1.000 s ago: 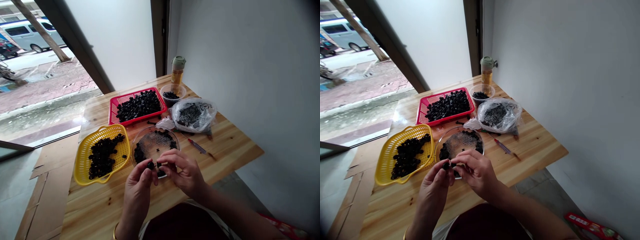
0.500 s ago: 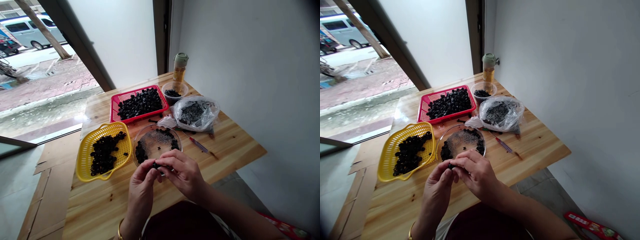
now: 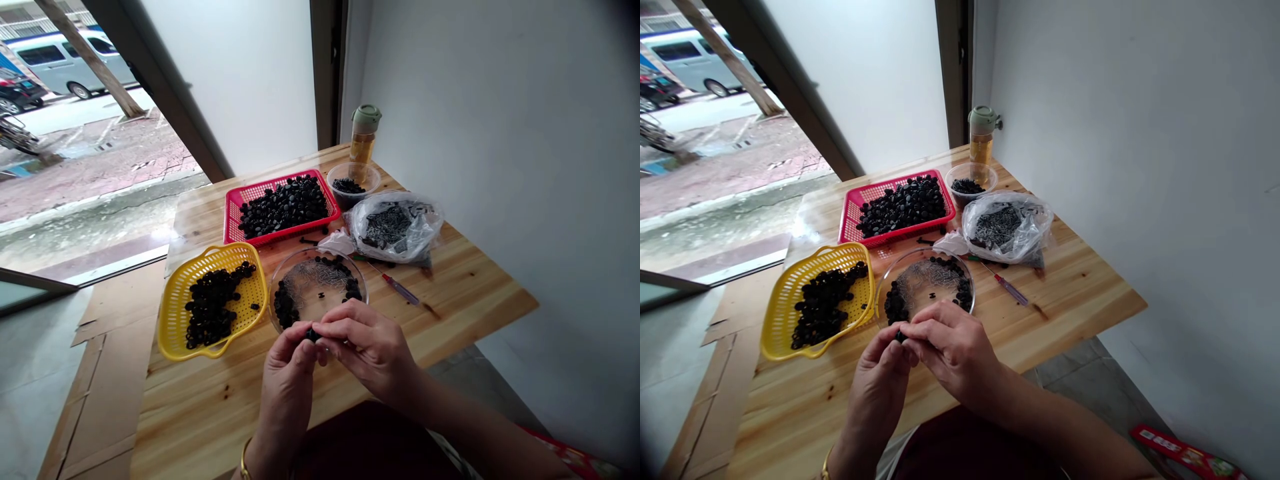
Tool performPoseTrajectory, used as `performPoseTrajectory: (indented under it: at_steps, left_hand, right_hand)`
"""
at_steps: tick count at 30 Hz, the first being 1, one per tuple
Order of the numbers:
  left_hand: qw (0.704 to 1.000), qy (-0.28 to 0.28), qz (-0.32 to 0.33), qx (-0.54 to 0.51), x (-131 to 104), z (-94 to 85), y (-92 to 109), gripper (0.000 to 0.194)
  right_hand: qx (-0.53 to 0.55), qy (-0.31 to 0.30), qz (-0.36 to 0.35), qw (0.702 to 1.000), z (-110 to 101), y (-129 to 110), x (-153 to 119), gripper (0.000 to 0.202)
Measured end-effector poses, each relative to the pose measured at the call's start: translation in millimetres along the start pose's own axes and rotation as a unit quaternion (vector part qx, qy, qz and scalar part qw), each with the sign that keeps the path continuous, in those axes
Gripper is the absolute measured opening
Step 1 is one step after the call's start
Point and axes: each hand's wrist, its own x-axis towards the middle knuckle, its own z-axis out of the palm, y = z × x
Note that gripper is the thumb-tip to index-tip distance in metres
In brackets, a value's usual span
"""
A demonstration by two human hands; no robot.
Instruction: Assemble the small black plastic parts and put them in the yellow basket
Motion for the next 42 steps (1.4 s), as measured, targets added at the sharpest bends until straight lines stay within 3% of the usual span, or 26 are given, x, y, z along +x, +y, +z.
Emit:
performPoseTrajectory:
  at_steps: [11,16,21,24,27,29,32,35,42]
  left_hand:
    - [0.996,-0.045,0.052,0.05,-0.6,-1.3,8.7,0.019]
    - [0.994,-0.036,0.081,0.065,-0.1,-6.1,9.0,0.015]
    - [0.987,-0.081,0.109,0.089,0.2,-11.3,9.2,0.012]
    - [0.983,-0.108,0.111,0.097,-0.2,-13.8,8.6,0.011]
    - [0.975,-0.123,0.122,0.138,-2.0,-14.1,8.7,0.012]
    - [0.965,-0.13,0.145,0.174,-3.7,-12.9,10.7,0.012]
    - [0.952,-0.131,0.171,0.217,-5.8,-10.3,15.2,0.012]
    - [0.95,-0.139,0.166,0.226,-6.6,-9.5,18.0,0.011]
    - [0.949,-0.176,0.159,0.21,-9.1,-12.4,16.4,0.014]
  right_hand:
    - [0.003,-0.036,-0.004,0.999,-5.1,-3.2,3.9,0.02]
    - [0.019,-0.034,0.008,0.999,-3.5,-3.9,2.7,0.02]
    - [0.109,-0.06,0.068,0.99,-3.7,1.9,4.7,0.016]
    - [0.265,-0.096,0.174,0.943,-3.4,11.9,8.3,0.008]
    - [0.426,-0.112,0.316,0.841,-3.3,22.8,10.8,0.027]
    - [0.48,-0.128,0.392,0.774,-4.8,28.3,11.4,0.043]
    - [0.49,-0.2,0.456,0.715,-8.8,32.4,11.0,0.043]
    - [0.489,-0.235,0.462,0.702,-10.6,31.6,9.5,0.031]
    - [0.528,-0.165,0.426,0.716,1.7,26.9,0.9,0.025]
